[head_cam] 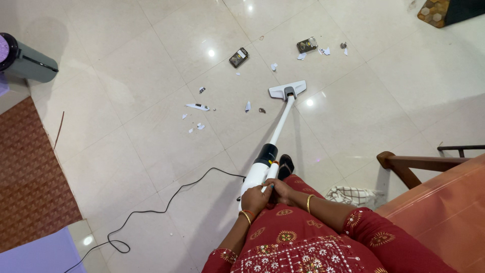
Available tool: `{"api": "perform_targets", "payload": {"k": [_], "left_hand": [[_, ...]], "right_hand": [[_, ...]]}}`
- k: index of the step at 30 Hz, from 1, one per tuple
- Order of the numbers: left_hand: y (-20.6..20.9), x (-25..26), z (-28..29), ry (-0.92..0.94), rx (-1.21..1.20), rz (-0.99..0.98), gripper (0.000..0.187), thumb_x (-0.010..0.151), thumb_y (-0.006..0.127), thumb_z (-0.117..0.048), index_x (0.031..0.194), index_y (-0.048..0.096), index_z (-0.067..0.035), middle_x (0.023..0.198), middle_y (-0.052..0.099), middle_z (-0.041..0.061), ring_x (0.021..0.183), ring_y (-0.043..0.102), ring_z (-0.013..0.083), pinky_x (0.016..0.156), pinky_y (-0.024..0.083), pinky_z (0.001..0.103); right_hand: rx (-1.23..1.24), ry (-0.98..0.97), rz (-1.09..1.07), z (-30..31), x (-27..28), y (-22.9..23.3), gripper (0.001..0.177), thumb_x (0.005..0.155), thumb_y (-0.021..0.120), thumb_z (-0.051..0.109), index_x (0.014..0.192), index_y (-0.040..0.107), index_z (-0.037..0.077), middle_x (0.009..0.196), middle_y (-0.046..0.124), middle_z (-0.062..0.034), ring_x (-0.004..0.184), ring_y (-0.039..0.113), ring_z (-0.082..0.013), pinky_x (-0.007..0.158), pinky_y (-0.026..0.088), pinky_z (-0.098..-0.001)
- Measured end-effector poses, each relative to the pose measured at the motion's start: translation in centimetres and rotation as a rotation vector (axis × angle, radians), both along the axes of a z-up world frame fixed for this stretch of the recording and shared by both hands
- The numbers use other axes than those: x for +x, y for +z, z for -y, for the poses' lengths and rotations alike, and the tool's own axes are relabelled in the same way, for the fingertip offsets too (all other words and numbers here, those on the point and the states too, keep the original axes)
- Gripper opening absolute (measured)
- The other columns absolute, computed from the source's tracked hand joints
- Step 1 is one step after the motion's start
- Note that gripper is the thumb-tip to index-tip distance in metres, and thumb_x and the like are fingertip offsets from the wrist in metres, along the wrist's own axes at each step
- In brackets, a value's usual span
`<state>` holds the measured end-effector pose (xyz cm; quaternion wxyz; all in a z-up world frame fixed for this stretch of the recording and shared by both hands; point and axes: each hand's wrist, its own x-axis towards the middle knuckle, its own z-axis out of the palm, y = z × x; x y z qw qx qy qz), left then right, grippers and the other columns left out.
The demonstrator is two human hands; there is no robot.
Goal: The person vacuums the floor using a handheld vacuum cleaner to pick up small pieces of paper and debris, moving the device back and forth across the tiles.
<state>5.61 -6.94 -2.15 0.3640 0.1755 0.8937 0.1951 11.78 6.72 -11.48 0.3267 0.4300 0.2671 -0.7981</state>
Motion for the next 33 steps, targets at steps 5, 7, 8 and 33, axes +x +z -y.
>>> {"api": "perform_targets", "payload": {"k": [5,7,8,33], "left_hand": [[-0.6,-0.1,-0.3,-0.028,0.002,-0.006,0.067,0.094,0.048,-0.064,0.093,0.078,-0.004,0.075,0.073,0.02,0.072,0.073,0.0372,0.067,0.058,0.048],[-0.8,-0.3,-0.3,-0.048,0.018,-0.033,0.067,0.094,0.049,-0.064,0.095,0.079,-0.004,0.075,0.073,0.021,0.072,0.073,0.0379,0.066,0.057,0.049],[-0.7,-0.3,-0.2,-0.051,0.015,-0.031,0.067,0.094,0.049,-0.064,0.095,0.079,-0.004,0.075,0.073,0.021,0.072,0.073,0.0379,0.066,0.057,0.049],[-0.1,-7.3,-24.8,-0.026,-0.063,-0.011,0.069,0.095,0.046,-0.065,0.097,0.079,-0.004,0.073,0.074,0.018,0.07,0.074,0.0339,0.065,0.059,0.045]], "right_hand": [[-0.04,-0.108,0.054,0.4,0.4,-0.4,0.057,0.081,0.062,0.03,0.129,0.05,0.001,0.105,0.063,-0.017,0.091,0.063,-0.0311,0.08,0.055,-0.0471],[0.006,-0.137,0.031,0.5,0.3,-0.7,0.059,0.084,0.066,0.029,0.132,0.051,-0.001,0.109,0.064,-0.0171,0.094,0.064,-0.0298,0.083,0.057,-0.0442],[0.003,-0.139,0.033,0.6,0.2,-0.6,0.059,0.084,0.066,0.029,0.132,0.051,-0.001,0.109,0.064,-0.0171,0.094,0.064,-0.0298,0.083,0.057,-0.0442],[-0.057,-0.041,0.011,-24.2,-7.6,0.4,0.046,0.087,0.062,0.03,0.125,0.053,0.006,0.106,0.065,-0.0088,0.092,0.064,-0.0198,0.085,0.056,-0.0356]]}}
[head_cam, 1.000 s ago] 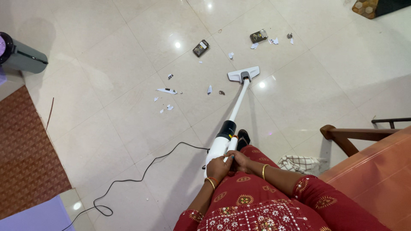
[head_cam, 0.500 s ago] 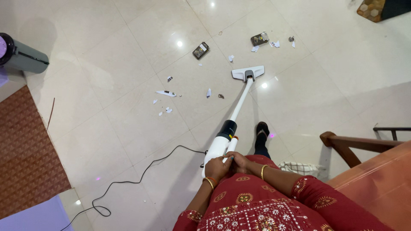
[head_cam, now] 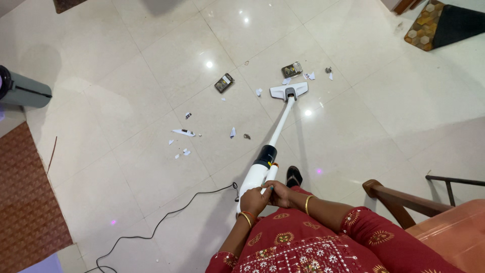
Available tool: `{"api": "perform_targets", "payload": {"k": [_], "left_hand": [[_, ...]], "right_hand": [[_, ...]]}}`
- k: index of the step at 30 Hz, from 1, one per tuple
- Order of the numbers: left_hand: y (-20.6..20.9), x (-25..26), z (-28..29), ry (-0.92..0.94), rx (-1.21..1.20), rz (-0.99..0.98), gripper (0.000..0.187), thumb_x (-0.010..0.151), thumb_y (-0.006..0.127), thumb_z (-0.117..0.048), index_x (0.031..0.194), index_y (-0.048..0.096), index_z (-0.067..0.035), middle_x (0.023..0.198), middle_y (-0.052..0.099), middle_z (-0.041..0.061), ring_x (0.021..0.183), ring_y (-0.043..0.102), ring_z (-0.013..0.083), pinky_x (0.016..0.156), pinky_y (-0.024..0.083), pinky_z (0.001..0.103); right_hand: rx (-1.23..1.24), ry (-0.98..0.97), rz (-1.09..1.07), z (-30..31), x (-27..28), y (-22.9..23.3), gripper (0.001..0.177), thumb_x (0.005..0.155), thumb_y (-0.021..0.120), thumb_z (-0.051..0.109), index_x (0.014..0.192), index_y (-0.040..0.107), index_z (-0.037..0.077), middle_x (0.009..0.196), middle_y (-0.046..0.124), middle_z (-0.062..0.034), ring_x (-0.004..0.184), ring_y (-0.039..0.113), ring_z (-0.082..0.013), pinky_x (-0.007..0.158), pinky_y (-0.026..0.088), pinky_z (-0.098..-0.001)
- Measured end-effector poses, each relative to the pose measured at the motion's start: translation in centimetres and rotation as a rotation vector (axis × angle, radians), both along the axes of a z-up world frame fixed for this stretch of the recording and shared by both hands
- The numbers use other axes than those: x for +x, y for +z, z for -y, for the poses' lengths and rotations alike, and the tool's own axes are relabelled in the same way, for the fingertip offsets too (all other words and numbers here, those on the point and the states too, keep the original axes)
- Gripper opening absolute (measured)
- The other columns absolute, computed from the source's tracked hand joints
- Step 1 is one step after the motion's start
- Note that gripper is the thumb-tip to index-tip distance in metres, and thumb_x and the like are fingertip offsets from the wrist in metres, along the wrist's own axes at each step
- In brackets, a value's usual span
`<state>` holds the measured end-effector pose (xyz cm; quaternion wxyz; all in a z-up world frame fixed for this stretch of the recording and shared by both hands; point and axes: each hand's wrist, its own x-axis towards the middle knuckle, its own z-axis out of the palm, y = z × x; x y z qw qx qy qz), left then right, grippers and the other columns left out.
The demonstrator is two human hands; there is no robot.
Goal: The person vacuums the floor using a handheld vacuum cleaner to pick up small pieces of paper and debris, moving the device back and forth across the tiles.
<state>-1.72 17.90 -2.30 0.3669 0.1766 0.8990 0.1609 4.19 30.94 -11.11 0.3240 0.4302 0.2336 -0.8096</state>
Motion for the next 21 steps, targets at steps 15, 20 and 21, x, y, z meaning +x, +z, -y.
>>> {"api": "perform_targets", "payload": {"k": [15,20,21], "left_hand": [[-1.6,-1.6,-13.3,0.113,0.001,0.058,0.073,0.095,0.043,-0.066,0.103,0.078,-0.003,0.077,0.074,0.02,0.073,0.074,0.036,0.067,0.059,0.046],[-2.3,-2.4,-16.1,0.118,0.019,0.06,0.074,0.096,0.042,-0.067,0.106,0.077,-0.003,0.079,0.074,0.021,0.075,0.074,0.0368,0.068,0.058,0.047],[-2.4,-2.8,-16.6,0.13,0.003,0.08,0.074,0.096,0.042,-0.067,0.107,0.077,-0.002,0.08,0.075,0.02,0.076,0.074,0.0362,0.069,0.059,0.046]], "right_hand": [[0.098,0.096,0.018,-13.3,-2.8,-1.5,0.04,0.082,0.068,0.029,0.114,0.062,0.006,0.094,0.066,-0.01,0.084,0.063,-0.0223,0.077,0.051,-0.0375],[0.121,0.093,0.019,-16.4,-4.3,-1.2,0.041,0.082,0.069,0.026,0.115,0.061,0.003,0.095,0.067,-0.0125,0.086,0.064,-0.0244,0.077,0.052,-0.0389],[0.126,0.111,0.014,-16.8,-4.7,-1.2,0.042,0.081,0.068,0.027,0.117,0.06,0.005,0.097,0.067,-0.0114,0.087,0.064,-0.0235,0.077,0.052,-0.0379]]}}
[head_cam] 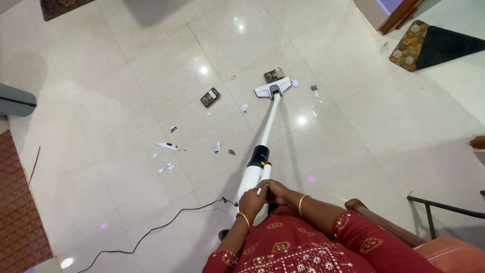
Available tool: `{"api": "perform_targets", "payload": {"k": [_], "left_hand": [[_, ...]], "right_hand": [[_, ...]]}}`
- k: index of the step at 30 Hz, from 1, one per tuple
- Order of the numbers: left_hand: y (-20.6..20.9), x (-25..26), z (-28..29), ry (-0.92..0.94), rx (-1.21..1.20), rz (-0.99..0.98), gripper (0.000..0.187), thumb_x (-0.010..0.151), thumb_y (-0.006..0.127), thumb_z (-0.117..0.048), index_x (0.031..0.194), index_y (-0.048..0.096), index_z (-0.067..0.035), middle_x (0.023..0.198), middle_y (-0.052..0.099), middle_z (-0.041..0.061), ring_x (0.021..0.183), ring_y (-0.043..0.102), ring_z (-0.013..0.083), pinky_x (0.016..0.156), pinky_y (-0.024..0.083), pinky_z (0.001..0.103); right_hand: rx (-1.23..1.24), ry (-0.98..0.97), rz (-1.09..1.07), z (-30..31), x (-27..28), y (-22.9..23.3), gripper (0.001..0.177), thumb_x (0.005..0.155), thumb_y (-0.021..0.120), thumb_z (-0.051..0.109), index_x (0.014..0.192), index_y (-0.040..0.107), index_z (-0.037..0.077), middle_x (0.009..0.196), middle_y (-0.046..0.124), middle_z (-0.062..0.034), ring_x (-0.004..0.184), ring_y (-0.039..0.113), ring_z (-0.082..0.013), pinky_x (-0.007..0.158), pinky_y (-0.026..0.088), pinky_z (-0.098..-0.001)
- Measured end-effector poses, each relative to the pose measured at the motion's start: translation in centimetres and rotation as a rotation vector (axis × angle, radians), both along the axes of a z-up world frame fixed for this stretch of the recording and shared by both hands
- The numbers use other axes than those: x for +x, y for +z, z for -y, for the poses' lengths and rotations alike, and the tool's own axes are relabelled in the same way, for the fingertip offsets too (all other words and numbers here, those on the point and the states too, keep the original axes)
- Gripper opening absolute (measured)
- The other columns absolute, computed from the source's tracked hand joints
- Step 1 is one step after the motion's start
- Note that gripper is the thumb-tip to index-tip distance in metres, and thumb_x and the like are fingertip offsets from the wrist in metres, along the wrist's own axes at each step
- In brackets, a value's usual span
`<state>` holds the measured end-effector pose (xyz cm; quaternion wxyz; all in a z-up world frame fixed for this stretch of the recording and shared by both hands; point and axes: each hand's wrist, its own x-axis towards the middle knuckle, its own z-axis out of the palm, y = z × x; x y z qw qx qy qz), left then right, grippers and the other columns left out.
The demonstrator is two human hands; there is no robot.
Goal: The person vacuums the floor using a handheld vacuum cleaner to pick up small pieces of paper and debris, moving the device back and forth across the tiles.
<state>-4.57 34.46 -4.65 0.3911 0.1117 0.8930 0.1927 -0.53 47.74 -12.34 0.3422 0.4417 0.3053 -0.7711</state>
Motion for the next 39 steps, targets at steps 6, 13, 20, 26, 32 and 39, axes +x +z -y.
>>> {"api": "perform_targets", "payload": {"k": [6,13,20,26,32,39], "left_hand": [[0.2,-2.6,-2.7,0.006,-0.024,-0.008,0.071,0.096,0.042,-0.066,0.109,0.076,-0.005,0.085,0.076,0.019,0.083,0.075,0.0352,0.073,0.059,0.046],[2.8,-2.4,-2.3,0.037,0.0,-0.053,0.067,0.091,0.047,-0.065,0.101,0.078,-0.007,0.081,0.077,0.016,0.08,0.075,0.0335,0.074,0.059,0.045],[2.8,2.5,3.1,0.015,0.057,-0.123,0.064,0.091,0.053,-0.064,0.099,0.078,-0.006,0.079,0.074,0.018,0.076,0.074,0.0358,0.072,0.058,0.047],[2.5,5.2,7.0,-0.048,0.048,-0.1,0.064,0.091,0.054,-0.065,0.102,0.078,-0.007,0.08,0.074,0.02,0.076,0.073,0.0365,0.071,0.059,0.047],[1.9,7.2,9.9,-0.116,0.073,-0.067,0.064,0.091,0.054,-0.064,0.104,0.078,-0.006,0.081,0.074,0.021,0.077,0.074,0.0367,0.072,0.059,0.046],[1.4,8.5,12.1,-0.174,0.123,-0.073,0.062,0.091,0.053,-0.061,0.1,0.079,-0.006,0.082,0.073,0.021,0.08,0.073,0.0383,0.075,0.058,0.048]], "right_hand": [[0.008,-0.003,-0.028,-2.3,-2.6,-1.0,0.05,0.08,0.068,0.03,0.122,0.057,0.007,0.099,0.066,-0.0106,0.088,0.062,-0.0227,0.078,0.051,-0.0373],[0.029,-0.172,-0.074,-1.1,-1.8,-0.6,0.058,0.079,0.068,0.029,0.129,0.054,0.002,0.105,0.065,-0.0153,0.093,0.063,-0.0283,0.087,0.053,-0.0431],[-0.026,-0.123,-0.024,3.4,3.5,-0.1,0.057,0.077,0.066,0.029,0.127,0.056,0.002,0.107,0.066,-0.0149,0.095,0.063,-0.0282,0.087,0.052,-0.0434],[-0.049,-0.151,-0.014,7.1,7.1,0.1,0.061,0.079,0.069,0.028,0.131,0.054,0.0,0.108,0.063,-0.0169,0.096,0.063,-0.0304,0.088,0.056,-0.0445],[-0.036,-0.229,-0.005,10.1,9.8,1.2,0.066,0.079,0.068,0.026,0.136,0.048,-0.001,0.112,0.063,-0.018,0.099,0.064,-0.0319,0.091,0.057,-0.0451],[-0.035,-0.278,0.052,12.9,12.0,0.3,0.058,0.081,0.068,0.027,0.13,0.054,0.0,0.107,0.065,-0.0164,0.094,0.064,-0.031,0.084,0.057,-0.0434]]}}
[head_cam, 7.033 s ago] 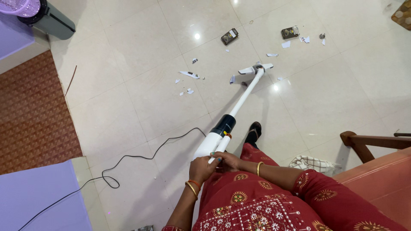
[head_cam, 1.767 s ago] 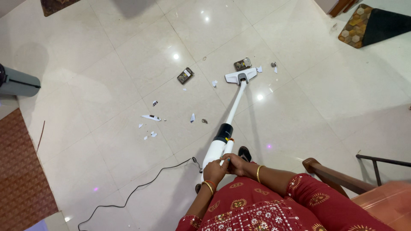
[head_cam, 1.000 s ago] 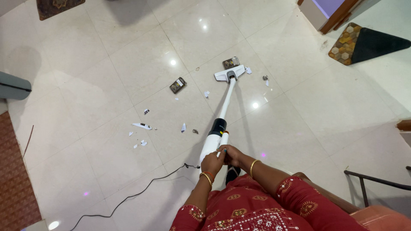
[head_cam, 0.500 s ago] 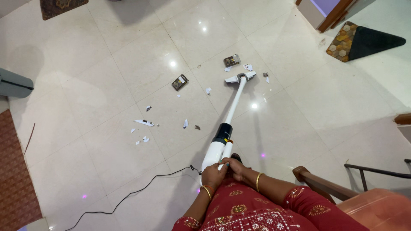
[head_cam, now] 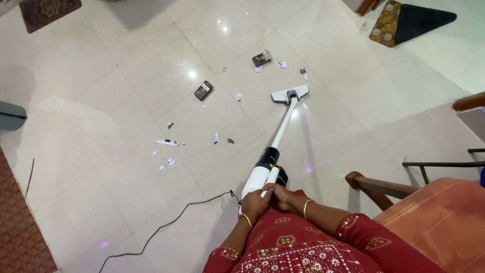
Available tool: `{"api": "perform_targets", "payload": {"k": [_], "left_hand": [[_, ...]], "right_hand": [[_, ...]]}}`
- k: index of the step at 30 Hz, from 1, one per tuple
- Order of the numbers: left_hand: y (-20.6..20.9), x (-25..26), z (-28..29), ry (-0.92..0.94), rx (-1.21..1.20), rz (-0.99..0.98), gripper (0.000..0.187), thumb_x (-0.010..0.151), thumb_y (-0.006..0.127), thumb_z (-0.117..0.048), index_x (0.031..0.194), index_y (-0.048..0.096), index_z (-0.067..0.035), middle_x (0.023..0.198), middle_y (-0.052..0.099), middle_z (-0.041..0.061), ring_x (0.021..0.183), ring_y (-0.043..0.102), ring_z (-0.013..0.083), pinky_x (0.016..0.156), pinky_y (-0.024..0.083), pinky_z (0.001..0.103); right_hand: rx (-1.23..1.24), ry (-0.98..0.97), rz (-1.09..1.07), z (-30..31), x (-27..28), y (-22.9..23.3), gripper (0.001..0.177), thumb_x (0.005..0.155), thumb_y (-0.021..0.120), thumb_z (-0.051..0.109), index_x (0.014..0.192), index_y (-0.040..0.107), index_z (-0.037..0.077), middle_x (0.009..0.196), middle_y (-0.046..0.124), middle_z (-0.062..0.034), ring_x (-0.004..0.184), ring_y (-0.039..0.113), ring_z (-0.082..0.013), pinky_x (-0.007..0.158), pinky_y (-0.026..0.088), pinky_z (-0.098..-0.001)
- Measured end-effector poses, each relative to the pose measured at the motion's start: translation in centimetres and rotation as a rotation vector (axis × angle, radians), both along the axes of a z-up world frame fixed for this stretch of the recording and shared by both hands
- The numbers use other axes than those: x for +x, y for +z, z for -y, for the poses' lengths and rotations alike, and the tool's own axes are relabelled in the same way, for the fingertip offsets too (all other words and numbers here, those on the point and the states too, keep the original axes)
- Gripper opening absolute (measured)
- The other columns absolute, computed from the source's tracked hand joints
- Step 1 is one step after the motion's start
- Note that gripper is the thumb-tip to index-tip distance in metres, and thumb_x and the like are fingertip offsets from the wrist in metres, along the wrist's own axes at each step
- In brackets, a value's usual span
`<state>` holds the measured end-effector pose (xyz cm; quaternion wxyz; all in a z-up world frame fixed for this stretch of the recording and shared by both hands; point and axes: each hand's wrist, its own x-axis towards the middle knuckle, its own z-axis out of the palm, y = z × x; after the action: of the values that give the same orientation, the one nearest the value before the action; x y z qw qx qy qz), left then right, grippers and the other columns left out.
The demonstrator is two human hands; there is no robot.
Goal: The person vacuums the floor using a handheld vacuum cleaner to pick up small pieces of paper and debris, moving the device back and forth across the tiles.
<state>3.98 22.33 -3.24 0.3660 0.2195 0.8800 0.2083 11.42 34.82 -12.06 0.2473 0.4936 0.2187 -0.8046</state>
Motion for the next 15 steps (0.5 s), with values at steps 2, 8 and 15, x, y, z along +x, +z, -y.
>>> {"api": "perform_targets", "payload": {"k": [2,8,15], "left_hand": [[0.2,0.2,0.7,-0.023,-0.016,0.01,0.062,0.091,0.052,-0.062,0.099,0.079,-0.007,0.082,0.074,0.021,0.08,0.073,0.0386,0.075,0.057,0.049],[-0.3,0.3,2.7,-0.078,-0.029,0.022,0.064,0.094,0.049,-0.062,0.1,0.078,-0.005,0.079,0.074,0.021,0.078,0.073,0.038,0.074,0.058,0.048],[-1.0,-0.1,3.8,-0.105,0.013,0.047,0.066,0.095,0.048,-0.062,0.095,0.079,-0.003,0.072,0.074,0.017,0.073,0.074,0.035,0.072,0.058,0.046]], "right_hand": [[-0.036,-0.016,-0.017,0.8,0.4,0.0,0.057,0.081,0.067,0.029,0.129,0.055,0.0,0.107,0.067,-0.0158,0.093,0.065,-0.0303,0.083,0.057,-0.0417],[-0.097,-0.027,-0.036,2.9,0.9,0.0,0.054,0.081,0.066,0.03,0.125,0.055,0.001,0.104,0.064,-0.016,0.087,0.059,-0.0292,0.072,0.053,-0.0403],[-0.026,0.014,-0.003,3.7,0.9,-0.7,0.057,0.082,0.066,0.03,0.129,0.05,0.002,0.102,0.06,-0.0138,0.086,0.056,-0.0255,0.074,0.051,-0.0382]]}}
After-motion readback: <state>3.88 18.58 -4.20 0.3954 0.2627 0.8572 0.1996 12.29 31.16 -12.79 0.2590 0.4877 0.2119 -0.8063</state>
